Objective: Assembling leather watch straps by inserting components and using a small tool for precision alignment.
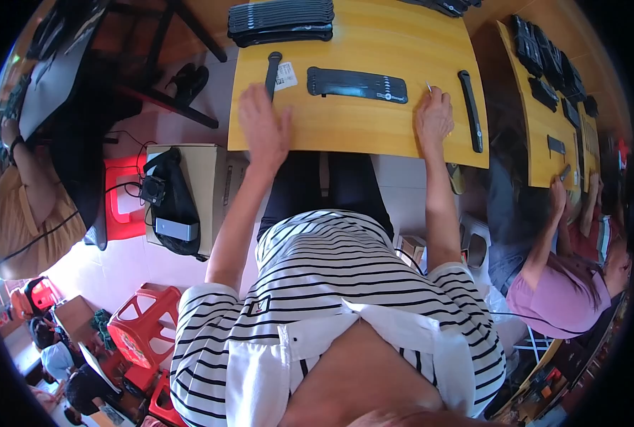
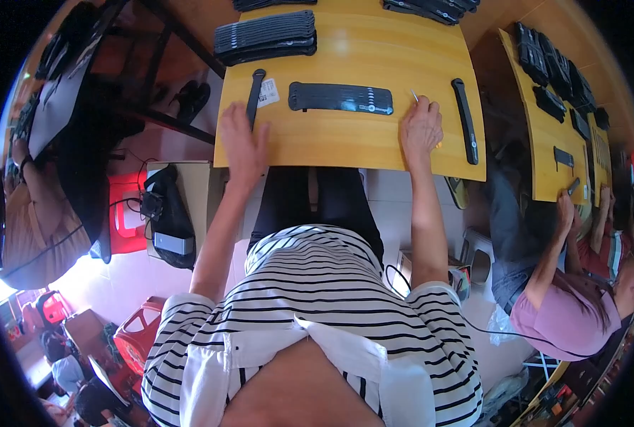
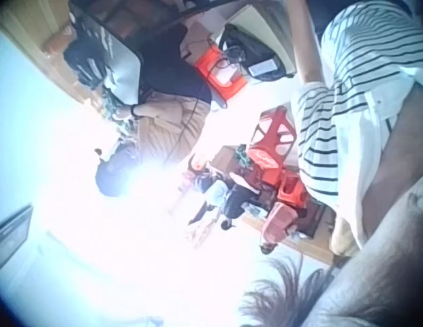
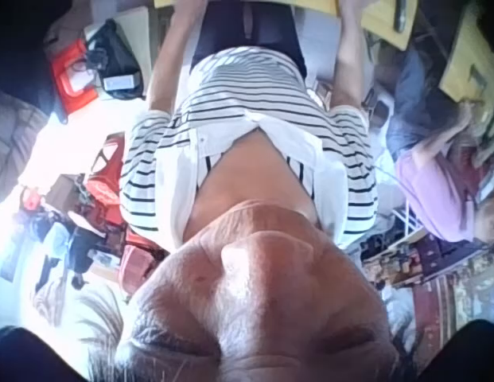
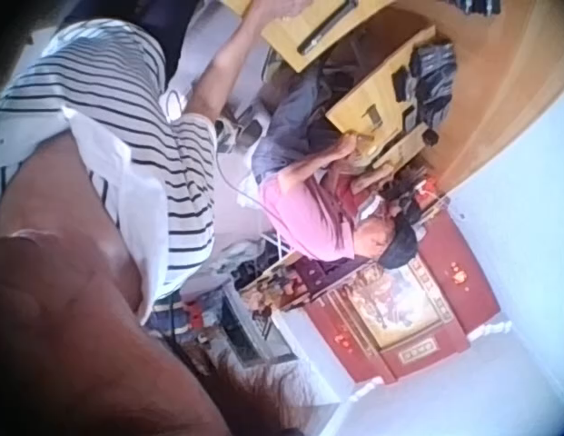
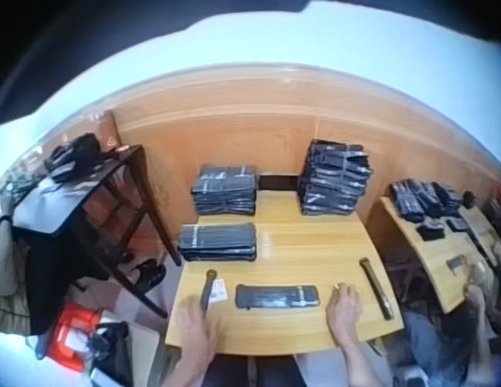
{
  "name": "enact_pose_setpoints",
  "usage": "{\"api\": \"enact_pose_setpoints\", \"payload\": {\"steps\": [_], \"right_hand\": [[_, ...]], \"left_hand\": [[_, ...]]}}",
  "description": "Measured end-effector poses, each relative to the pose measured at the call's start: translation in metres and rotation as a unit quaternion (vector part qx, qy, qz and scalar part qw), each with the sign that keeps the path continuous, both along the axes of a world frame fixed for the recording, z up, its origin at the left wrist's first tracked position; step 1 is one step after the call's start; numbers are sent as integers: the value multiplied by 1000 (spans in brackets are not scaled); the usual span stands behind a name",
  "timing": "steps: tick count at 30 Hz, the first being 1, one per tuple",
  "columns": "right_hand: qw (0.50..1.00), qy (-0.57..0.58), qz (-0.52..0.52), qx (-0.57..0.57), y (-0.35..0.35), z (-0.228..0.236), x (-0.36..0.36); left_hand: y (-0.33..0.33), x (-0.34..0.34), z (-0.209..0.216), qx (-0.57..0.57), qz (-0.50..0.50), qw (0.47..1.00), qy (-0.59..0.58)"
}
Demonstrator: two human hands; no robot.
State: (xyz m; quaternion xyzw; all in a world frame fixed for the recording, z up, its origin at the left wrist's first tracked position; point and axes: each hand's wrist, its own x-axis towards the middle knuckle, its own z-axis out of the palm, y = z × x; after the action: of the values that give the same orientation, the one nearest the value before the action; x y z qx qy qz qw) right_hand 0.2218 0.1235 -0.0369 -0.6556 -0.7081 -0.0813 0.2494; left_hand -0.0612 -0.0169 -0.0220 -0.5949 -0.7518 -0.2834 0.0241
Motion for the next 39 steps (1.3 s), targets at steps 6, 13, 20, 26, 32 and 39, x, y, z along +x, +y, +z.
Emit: {"api": "enact_pose_setpoints", "payload": {"steps": [6,13,20,26,32,39], "right_hand": [[999,17,15,28,-1,-2,1],[996,72,38,-49,-22,10,-2],[761,462,306,-337,-98,46,-75],[601,594,322,-427,-130,67,-111],[380,722,260,-516,-117,70,-94],[643,601,278,-385,-127,109,-89]], "left_hand": [[-28,-24,19,-134,120,982,-51],[-30,-42,7,-171,85,896,-400],[-28,0,35,-38,-21,657,-752],[-22,27,38,-6,-61,654,-754],[-30,39,56,-24,-106,581,-807],[-31,31,75,9,-75,567,-820]]}}
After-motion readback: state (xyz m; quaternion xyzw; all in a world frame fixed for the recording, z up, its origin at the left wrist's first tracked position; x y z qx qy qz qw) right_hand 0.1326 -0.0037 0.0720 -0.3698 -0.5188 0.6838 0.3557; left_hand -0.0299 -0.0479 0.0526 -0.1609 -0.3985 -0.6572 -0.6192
